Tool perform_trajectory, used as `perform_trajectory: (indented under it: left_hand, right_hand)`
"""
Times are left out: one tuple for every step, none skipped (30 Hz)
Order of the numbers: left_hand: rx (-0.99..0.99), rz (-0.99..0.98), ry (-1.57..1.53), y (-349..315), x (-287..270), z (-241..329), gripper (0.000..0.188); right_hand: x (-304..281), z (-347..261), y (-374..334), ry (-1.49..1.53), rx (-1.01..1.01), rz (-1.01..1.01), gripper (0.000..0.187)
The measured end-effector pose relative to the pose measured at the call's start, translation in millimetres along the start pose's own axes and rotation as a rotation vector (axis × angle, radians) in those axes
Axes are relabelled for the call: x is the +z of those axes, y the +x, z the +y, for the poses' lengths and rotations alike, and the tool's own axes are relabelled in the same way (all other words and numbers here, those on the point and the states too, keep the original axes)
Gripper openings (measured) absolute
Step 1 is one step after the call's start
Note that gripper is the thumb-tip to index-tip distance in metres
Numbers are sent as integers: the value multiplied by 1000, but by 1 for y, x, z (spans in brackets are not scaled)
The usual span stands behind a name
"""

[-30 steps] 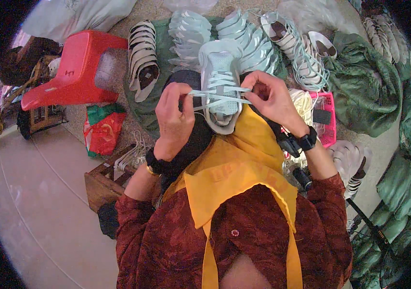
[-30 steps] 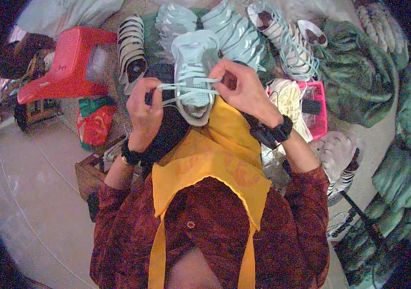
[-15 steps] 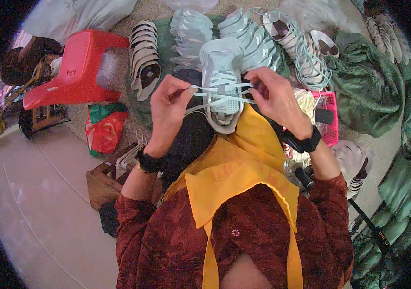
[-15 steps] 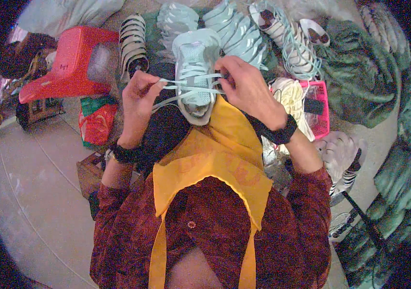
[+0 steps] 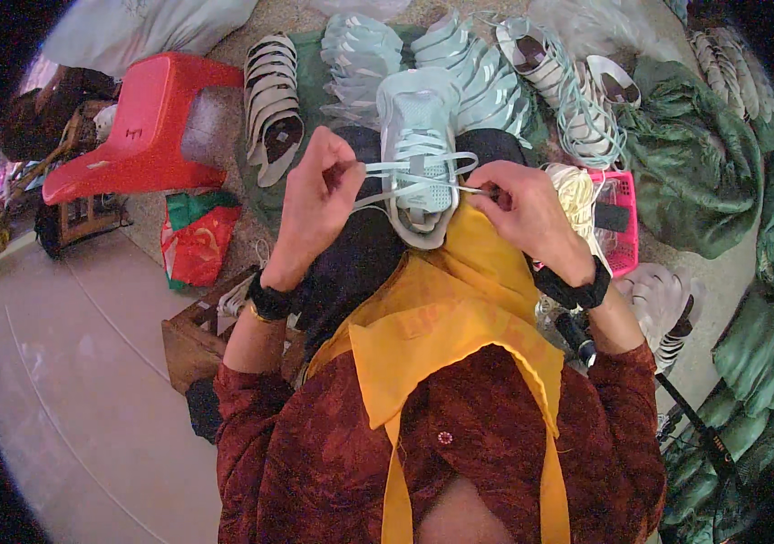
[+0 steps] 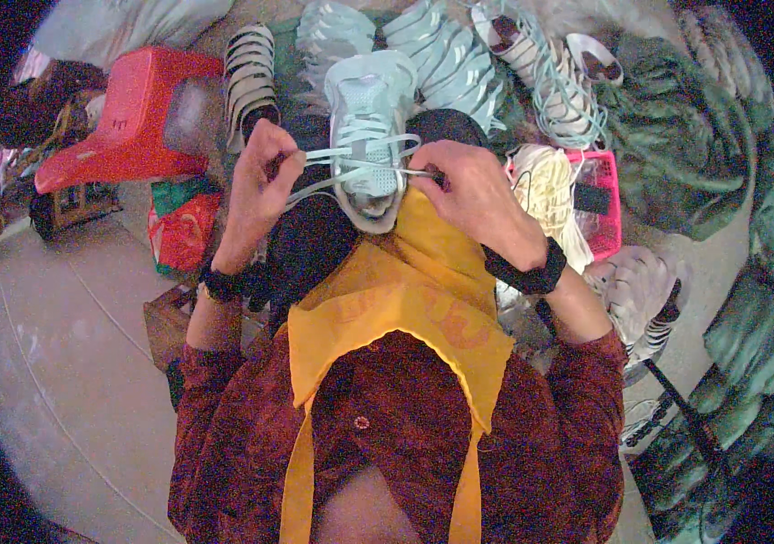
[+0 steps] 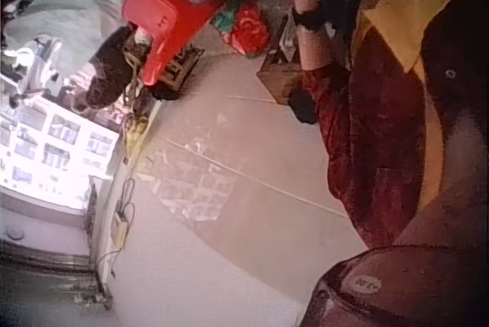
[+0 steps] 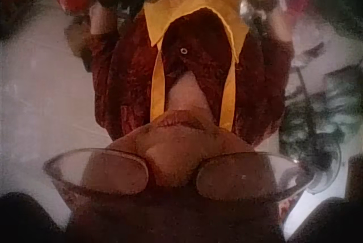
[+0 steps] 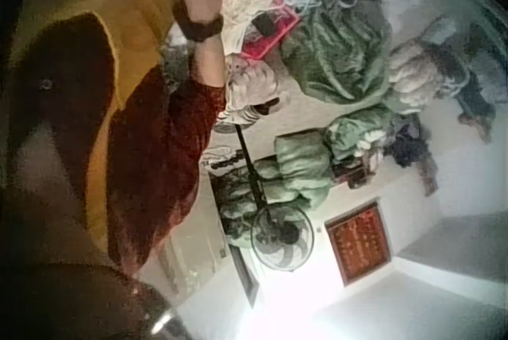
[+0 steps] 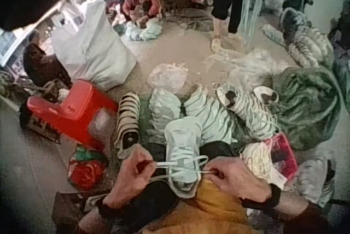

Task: The person sits on the floor and laces a light-colored sneaker resting on their lap. They thread the laces through the eyelets, pull them tight, and tie a knot, repeating the process to secure the shoe.

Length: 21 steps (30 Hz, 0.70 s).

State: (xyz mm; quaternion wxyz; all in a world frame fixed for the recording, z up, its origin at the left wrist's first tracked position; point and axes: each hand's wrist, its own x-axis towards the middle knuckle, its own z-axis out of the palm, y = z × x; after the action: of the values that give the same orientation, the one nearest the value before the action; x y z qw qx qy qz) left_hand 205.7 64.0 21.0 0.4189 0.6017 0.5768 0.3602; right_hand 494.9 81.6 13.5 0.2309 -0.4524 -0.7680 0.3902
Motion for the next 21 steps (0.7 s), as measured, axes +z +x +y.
perform_trajectory:
  left_hand:
    - [-34, 12, -49, -3, 1, 3, 18]
    - [-69, 25, -99, -6, 2, 6, 21]
    - [-9, 49, -64, -11, 5, 5, 23]
    - [50, 73, -28, -17, 10, 0, 26]
    - [111, 96, 7, -20, 14, 3, 29]
    - [232, 87, 249, -23, 14, 12, 35]
    - [203, 61, 293, -28, 15, 14, 35]
    - [173, 36, 339, -32, 16, 15, 35]
    - [143, 11, 385, -34, 16, 15, 35]
    - [126, -23, 403, -36, 15, 9, 34]
    - [120, -29, 423, -36, 13, 9, 32]
    - [114, -34, 443, -37, 11, 10, 30]
    - [107, -39, 462, -37, 9, 11, 28]
    - [138, -48, 469, -37, 6, 11, 25]
    - [169, -57, 475, -36, 2, 11, 23]
    - [200, -66, 480, -35, -3, 12, 20]
    - [216, -101, 464, -34, -8, 14, 18]
    - [232, -137, 448, -32, -14, 16, 15]
    - [248, -173, 432, -31, -20, 18, 13]
    - [189, -190, 376, -29, -27, 22, 11]
    - [131, -207, 321, -28, -35, 26, 9]
  right_hand:
    - [-1, -1, -2, -8, -5, -1, 13]
    - [-2, 0, -3, -13, -30, 16, 12]
    - [-1, 1, -5, -17, -55, 34, 11]
    - [-1, 2, -6, -21, -80, 53, 10]
    - [-1, 2, -7, -44, -93, 68, 9]
    - [-1, 2, -8, -66, -106, 83, 9]
    - [-1, 2, -9, -89, -119, 98, 8]
    - [-1, 2, -10, -108, -121, 105, 8]
    - [-2, 1, -10, -126, -123, 113, 9]
    - [-3, 0, -11, -145, -124, 120, 9]
    - [-3, -1, -11, -142, -119, 124, 8]
    - [-4, -2, -12, -138, -114, 129, 8]
    - [-5, -3, -12, -135, -109, 133, 8]
    - [-6, -4, -12, -130, -116, 143, 8]
    - [-7, -4, -12, -125, -124, 153, 8]
    - [-9, -5, -12, -119, -131, 162, 8]
    - [-10, -6, -12, -120, -133, 167, 8]
    - [-12, -7, -12, -120, -135, 171, 8]
    - [-14, -8, -12, -120, -137, 176, 8]
    - [-16, -10, -12, -127, -136, 177, 8]
    - [-18, -11, -12, -133, -136, 178, 8]
